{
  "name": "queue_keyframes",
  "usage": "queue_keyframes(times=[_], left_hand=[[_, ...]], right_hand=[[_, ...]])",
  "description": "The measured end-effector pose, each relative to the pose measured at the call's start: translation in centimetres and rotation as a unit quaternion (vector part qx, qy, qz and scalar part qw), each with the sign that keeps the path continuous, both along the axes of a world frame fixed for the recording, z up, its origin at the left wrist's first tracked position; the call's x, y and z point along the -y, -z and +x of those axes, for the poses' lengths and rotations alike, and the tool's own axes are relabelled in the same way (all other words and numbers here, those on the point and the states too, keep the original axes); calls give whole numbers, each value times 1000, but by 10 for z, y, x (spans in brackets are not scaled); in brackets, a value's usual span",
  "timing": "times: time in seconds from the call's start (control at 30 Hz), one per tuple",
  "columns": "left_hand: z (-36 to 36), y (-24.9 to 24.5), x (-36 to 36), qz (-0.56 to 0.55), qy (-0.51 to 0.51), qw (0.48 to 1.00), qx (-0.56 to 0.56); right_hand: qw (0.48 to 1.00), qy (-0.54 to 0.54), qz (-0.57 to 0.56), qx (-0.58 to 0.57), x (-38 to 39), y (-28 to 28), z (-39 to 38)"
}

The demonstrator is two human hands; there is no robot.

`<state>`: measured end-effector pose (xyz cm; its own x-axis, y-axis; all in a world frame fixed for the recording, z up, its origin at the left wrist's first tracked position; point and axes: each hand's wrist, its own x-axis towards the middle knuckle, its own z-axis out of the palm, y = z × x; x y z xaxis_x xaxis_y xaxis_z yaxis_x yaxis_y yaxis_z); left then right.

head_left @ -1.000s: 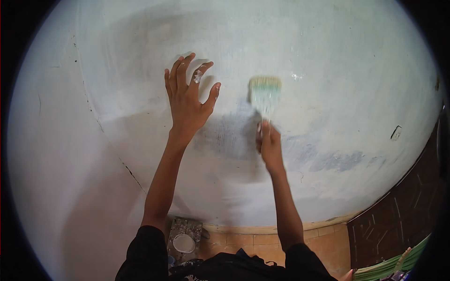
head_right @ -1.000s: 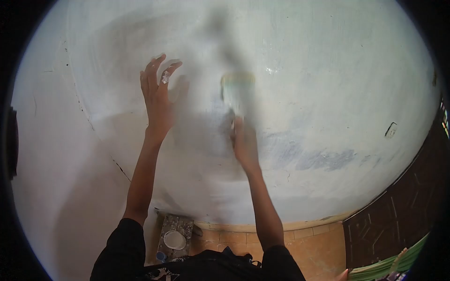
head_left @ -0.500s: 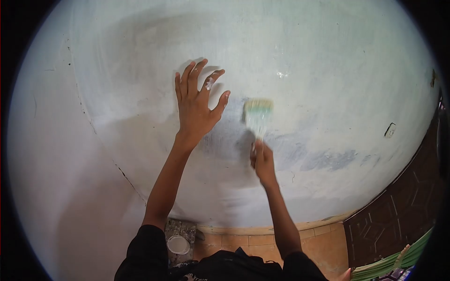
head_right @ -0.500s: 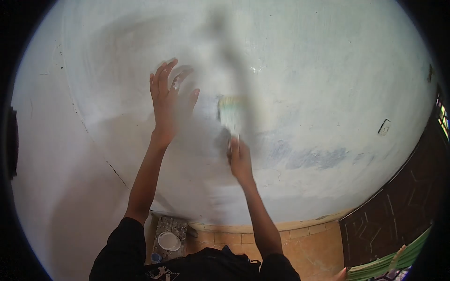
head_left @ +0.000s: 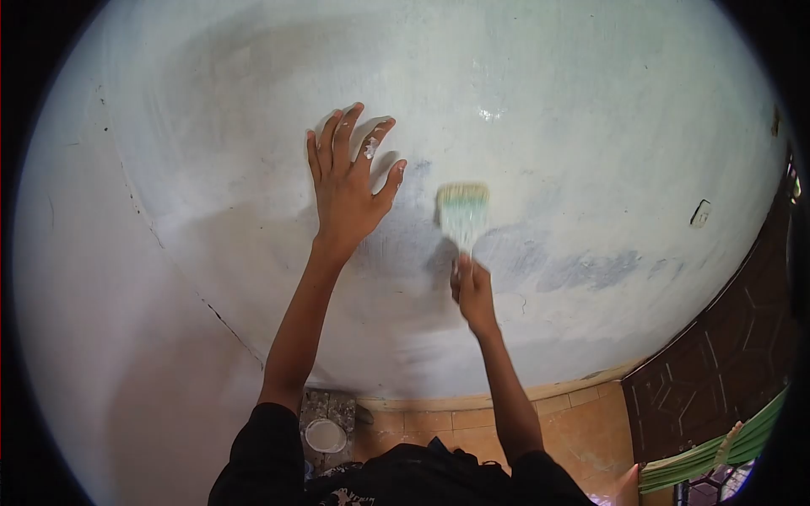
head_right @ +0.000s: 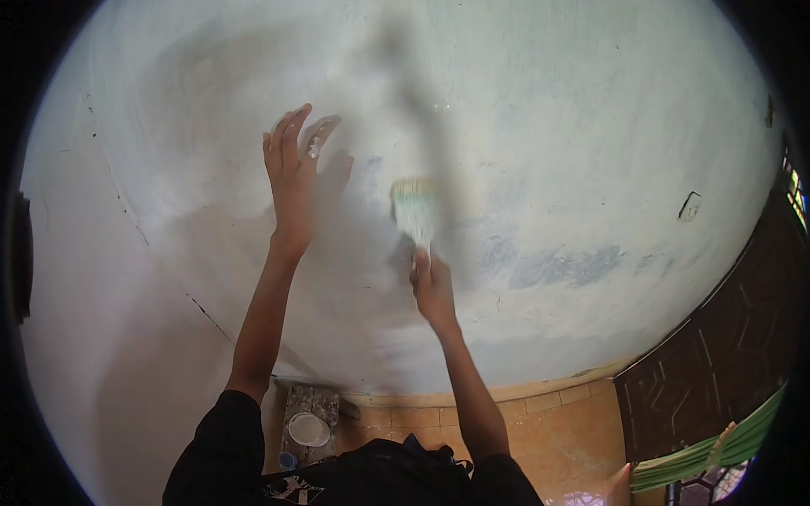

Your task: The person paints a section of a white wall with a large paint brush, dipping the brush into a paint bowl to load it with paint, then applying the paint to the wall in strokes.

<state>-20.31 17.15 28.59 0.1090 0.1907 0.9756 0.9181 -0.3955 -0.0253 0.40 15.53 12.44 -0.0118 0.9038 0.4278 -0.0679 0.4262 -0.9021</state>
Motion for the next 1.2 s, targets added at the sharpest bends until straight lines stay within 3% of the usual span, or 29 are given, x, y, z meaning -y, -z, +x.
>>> queue_keyframes(times=[0.13,0.23,0.33,0.43,0.57,0.8,0.9,1.07,1.17,1.2], left_hand=[[0,-3,0,3,2,1000,-1],[3,-3,-3,7,6,1000,4],[9,-3,-5,11,8,1000,13],[9,1,-1,1,2,1000,13],[2,4,2,3,-12,1000,13],[6,-6,-1,19,-5,1000,22],[13,-7,4,5,1,1000,17],[14,1,5,10,-10,1000,4],[16,-6,0,12,-18,1000,3],[18,-5,0,7,-20,1000,6]], right_hand=[[998,-19,-55,-27,35,7,1],[1000,5,24,-5,22,-47,3],[999,-20,-9,-27,9,-89,6],[1000,-17,-3,-18,-7,-38,7],[985,-98,-117,-77,31,10,4],[994,-101,-11,-43,24,-90,-1],[996,-79,-29,-34,5,-64,3],[991,-54,-98,-72,39,9,0],[997,-28,52,-59,32,-39,-2],[997,-22,57,-53,30,-68,-3]])
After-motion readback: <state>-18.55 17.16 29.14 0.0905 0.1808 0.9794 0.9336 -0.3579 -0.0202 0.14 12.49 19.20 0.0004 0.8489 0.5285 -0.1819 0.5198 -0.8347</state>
